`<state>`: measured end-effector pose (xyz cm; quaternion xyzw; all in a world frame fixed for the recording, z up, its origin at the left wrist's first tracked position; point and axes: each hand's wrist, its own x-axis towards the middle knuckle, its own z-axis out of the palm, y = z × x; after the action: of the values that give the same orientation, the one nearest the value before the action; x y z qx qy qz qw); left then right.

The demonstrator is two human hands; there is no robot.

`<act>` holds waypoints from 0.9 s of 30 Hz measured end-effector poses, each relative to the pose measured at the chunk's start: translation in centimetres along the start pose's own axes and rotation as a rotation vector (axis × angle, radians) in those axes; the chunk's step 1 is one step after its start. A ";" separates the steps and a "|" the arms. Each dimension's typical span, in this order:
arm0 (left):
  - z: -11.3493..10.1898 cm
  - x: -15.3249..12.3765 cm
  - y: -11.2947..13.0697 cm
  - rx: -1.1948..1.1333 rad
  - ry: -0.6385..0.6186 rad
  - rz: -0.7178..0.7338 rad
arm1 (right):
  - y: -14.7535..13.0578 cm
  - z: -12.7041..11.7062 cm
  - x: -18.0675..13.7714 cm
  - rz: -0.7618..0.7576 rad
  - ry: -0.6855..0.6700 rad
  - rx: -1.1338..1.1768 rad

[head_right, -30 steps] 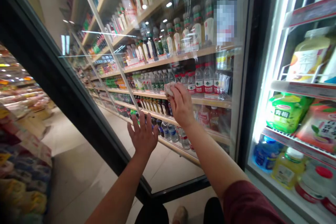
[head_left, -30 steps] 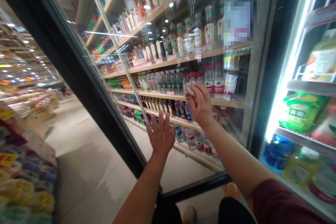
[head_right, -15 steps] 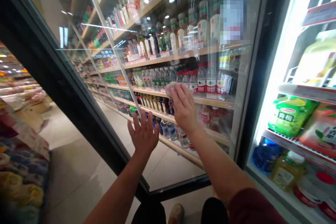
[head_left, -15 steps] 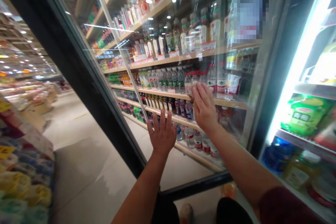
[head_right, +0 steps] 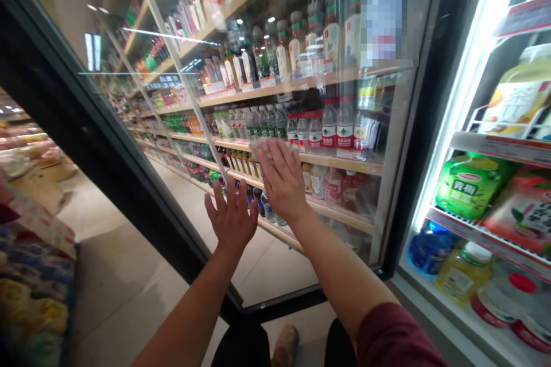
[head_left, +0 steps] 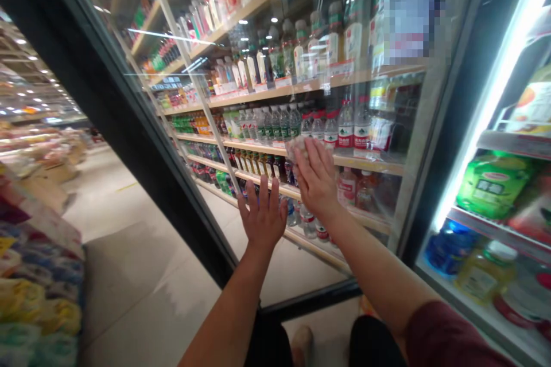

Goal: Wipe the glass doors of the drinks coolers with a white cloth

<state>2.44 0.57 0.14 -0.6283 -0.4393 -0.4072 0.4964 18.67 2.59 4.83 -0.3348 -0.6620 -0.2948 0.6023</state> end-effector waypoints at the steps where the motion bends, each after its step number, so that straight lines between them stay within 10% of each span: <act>1: -0.1 0.0 0.0 0.003 0.000 0.001 | -0.3 0.0 -1.3 -0.018 -0.032 0.004; 5: -0.1 0.0 0.0 0.005 0.001 0.005 | -0.1 -0.2 -4.6 -0.114 -0.069 -0.027; 12: 0.2 -0.1 -0.1 -0.015 -0.005 -0.008 | 3.8 -0.8 1.3 -0.009 0.149 -0.010; 19: 0.2 -0.1 0.0 -0.038 -0.011 -0.020 | 3.2 -1.5 -5.5 -0.079 0.078 -0.014; 27: 0.1 0.1 0.0 -0.048 -0.001 -0.020 | 6.8 -2.3 -0.7 0.154 0.158 -0.081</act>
<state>2.49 0.68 0.17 -0.6360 -0.4358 -0.4222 0.4768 25.54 4.80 4.24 -0.3842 -0.5724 -0.2996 0.6595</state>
